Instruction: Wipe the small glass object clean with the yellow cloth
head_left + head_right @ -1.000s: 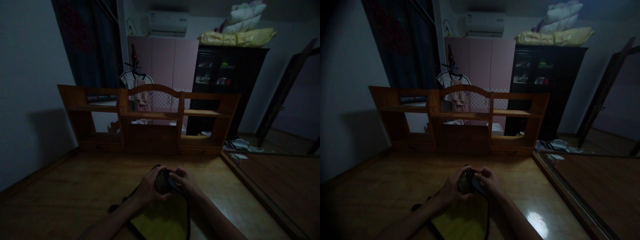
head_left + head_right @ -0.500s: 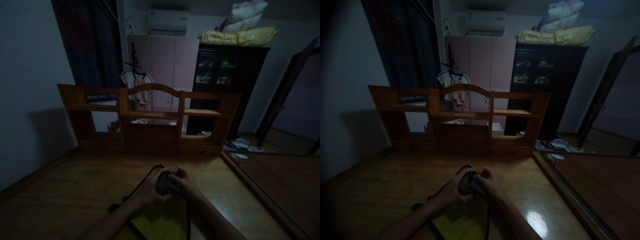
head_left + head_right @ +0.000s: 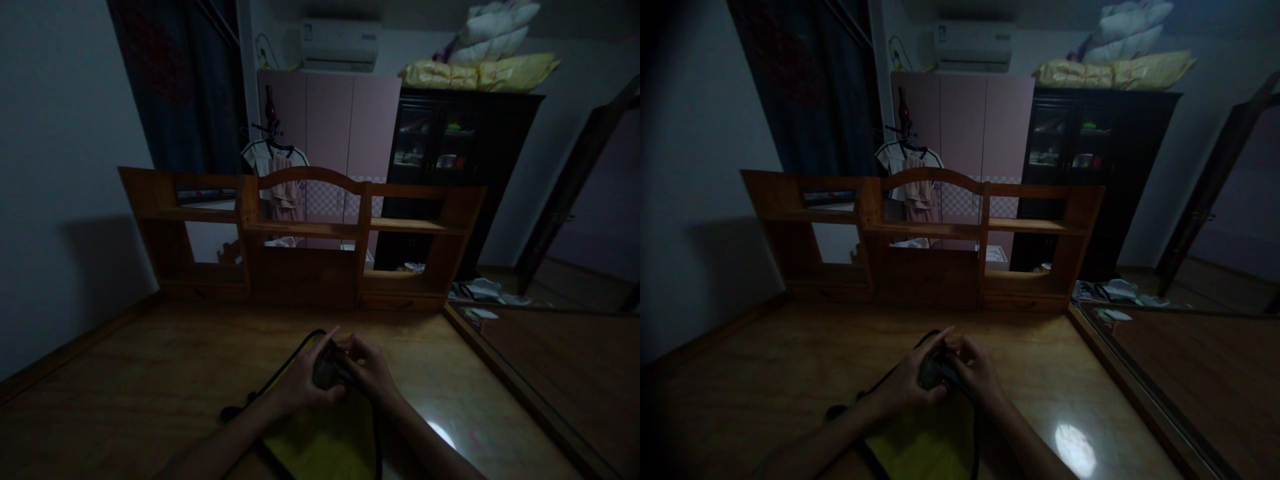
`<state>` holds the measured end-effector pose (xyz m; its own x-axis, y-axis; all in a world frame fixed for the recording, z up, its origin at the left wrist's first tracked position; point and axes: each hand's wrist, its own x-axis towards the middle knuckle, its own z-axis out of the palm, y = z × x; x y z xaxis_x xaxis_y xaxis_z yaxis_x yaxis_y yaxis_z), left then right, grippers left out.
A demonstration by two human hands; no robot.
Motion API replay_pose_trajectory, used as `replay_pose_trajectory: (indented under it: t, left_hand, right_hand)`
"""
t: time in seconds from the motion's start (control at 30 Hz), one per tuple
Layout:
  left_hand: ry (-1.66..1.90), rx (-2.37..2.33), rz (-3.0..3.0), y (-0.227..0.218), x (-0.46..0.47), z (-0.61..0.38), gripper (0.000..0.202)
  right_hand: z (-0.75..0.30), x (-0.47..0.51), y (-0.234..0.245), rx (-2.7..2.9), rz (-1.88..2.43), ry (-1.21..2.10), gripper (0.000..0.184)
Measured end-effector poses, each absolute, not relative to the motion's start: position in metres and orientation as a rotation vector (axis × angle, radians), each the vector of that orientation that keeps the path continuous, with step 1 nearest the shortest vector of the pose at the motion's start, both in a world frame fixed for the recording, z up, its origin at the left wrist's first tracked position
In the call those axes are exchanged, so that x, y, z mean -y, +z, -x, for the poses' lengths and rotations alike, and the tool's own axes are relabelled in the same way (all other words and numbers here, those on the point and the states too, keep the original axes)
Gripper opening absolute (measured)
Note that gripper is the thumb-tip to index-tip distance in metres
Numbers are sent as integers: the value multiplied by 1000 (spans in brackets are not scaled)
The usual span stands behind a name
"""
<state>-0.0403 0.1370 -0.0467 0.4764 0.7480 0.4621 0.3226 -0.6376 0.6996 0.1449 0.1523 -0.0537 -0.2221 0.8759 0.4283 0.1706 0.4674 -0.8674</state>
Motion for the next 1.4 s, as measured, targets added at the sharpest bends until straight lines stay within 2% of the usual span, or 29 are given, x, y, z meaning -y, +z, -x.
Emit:
replay_pose_trajectory:
  t: [0.2,0.57,0.77,1.1,1.4]
  left_hand:
    - [1105,-883,-2279,-50,-138,39,99]
    - [1073,-979,-2507,-51,-133,40,109]
    - [1116,-1011,-2669,-54,-132,41,102]
    - [1243,-947,-2990,-53,-135,39,79]
    - [1277,-1020,-2916,-50,-130,38,77]
  right_hand:
    - [-141,-146,-49,1709,853,871,9]
    - [-142,-157,-56,1665,854,933,18]
    - [-140,-154,-49,1555,843,1037,15]
    - [-144,-163,-57,1594,870,1042,24]
    - [-147,-160,-55,1720,739,1169,30]
